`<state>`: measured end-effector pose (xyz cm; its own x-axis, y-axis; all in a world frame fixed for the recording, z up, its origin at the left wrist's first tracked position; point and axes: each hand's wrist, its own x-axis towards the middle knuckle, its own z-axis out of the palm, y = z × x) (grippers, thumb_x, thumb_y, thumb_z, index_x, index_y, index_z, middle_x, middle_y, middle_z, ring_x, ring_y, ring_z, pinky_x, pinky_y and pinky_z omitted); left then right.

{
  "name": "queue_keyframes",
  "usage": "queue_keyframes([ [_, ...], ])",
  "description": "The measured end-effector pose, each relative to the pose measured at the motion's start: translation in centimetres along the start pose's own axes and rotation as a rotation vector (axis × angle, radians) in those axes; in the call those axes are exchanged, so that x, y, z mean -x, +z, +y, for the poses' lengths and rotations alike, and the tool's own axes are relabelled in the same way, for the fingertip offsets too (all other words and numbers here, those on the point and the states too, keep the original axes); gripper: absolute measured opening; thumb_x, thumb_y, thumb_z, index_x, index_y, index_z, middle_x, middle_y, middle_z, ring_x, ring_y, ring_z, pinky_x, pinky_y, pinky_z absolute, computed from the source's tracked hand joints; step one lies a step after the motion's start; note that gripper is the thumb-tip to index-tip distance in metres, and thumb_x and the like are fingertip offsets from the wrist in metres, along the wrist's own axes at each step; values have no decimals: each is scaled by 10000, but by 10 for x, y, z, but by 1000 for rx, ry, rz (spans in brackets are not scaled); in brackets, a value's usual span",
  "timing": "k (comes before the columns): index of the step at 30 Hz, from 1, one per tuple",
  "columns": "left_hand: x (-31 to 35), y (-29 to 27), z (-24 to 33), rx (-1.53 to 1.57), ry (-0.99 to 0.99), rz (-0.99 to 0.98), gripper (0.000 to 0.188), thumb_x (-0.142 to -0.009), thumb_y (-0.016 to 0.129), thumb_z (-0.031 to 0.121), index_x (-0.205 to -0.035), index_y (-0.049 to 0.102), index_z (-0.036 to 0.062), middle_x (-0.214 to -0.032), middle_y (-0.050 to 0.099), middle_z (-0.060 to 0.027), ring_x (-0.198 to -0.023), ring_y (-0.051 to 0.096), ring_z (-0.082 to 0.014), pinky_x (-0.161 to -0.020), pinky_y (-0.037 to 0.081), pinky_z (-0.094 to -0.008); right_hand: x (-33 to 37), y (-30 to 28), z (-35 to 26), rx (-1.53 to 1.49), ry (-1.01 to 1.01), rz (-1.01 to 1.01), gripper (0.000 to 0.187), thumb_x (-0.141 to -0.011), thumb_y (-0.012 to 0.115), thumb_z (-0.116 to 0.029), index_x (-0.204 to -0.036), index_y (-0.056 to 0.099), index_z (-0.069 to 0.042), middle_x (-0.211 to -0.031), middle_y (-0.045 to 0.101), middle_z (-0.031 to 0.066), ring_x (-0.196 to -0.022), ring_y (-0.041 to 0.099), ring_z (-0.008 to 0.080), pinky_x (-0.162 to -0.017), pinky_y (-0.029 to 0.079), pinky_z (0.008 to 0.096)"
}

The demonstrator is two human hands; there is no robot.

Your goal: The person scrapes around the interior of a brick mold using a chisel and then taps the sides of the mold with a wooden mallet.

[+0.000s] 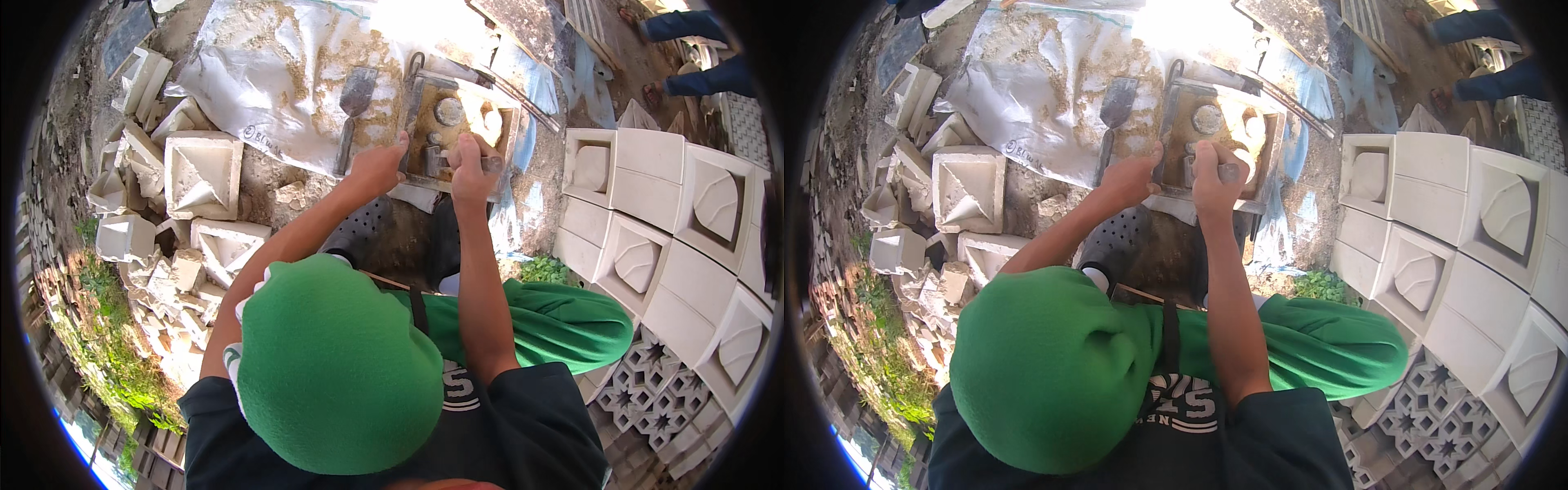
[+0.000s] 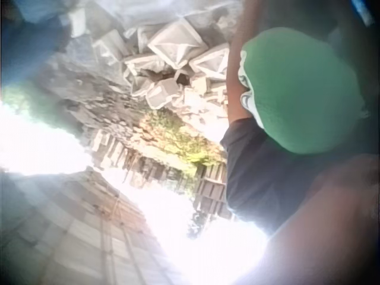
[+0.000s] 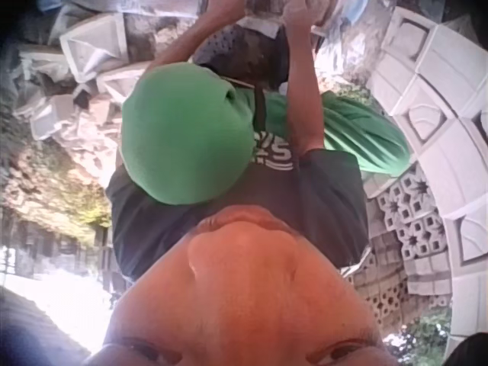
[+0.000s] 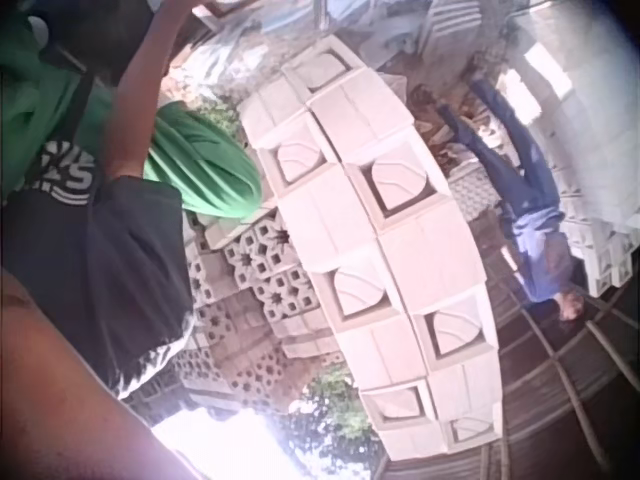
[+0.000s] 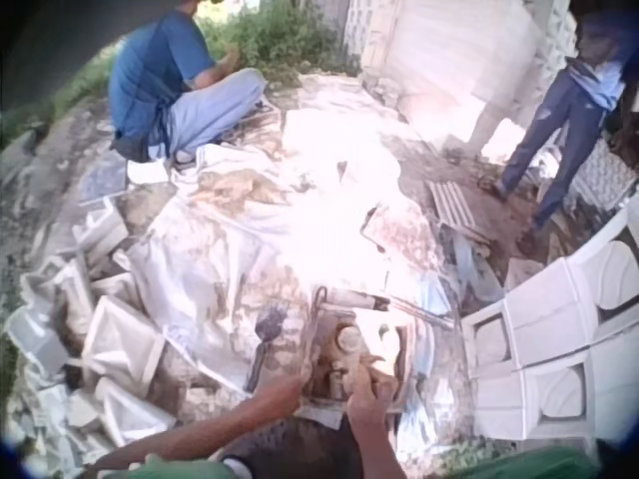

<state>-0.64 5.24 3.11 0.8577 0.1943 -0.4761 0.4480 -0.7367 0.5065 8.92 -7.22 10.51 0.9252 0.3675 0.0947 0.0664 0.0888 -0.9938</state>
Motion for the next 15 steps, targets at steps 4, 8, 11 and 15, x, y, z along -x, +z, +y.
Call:
queue_keyframes([
  [4,2,-3,-2,-28,-9,16,854,-814,695,224,-1505,207,101,-989,670,-129,-975,622,-350,-809,495,-465,-2,11,-10,29,129,-92,382,-900,568,-139,-550,455,-37,-513,394,-51,-486,339,42,-445,244,262],
  [8,-1,-6,-2,11,-9,-12,845,-816,688,219,-1502,212,86,-978,674,-137,-962,630,-352,-803,498,-462,0,8,2,-41,61,-49,381,-909,595,-180,-582,450,-51,-544,370,-64,-513,319,44,-457,248,265],
  [11,4,-5,5,25,13,-6,843,-808,692,215,-1492,224,59,-990,671,-169,-955,636,-362,-793,506,-468,-8,9,-9,131,67,-115,399,-913,588,-175,-569,442,-32,-533,380,-52,-523,322,51,-467,246,274],
  [15,-2,-2,-2,-17,44,66,846,-802,696,218,-1484,231,31,-1025,663,-199,-955,638,-374,-788,513,-473,4,4,-7,71,35,-77,386,-908,594,-168,-584,441,-26,-533,368,-52,-525,310,52,-472,245,280],
])
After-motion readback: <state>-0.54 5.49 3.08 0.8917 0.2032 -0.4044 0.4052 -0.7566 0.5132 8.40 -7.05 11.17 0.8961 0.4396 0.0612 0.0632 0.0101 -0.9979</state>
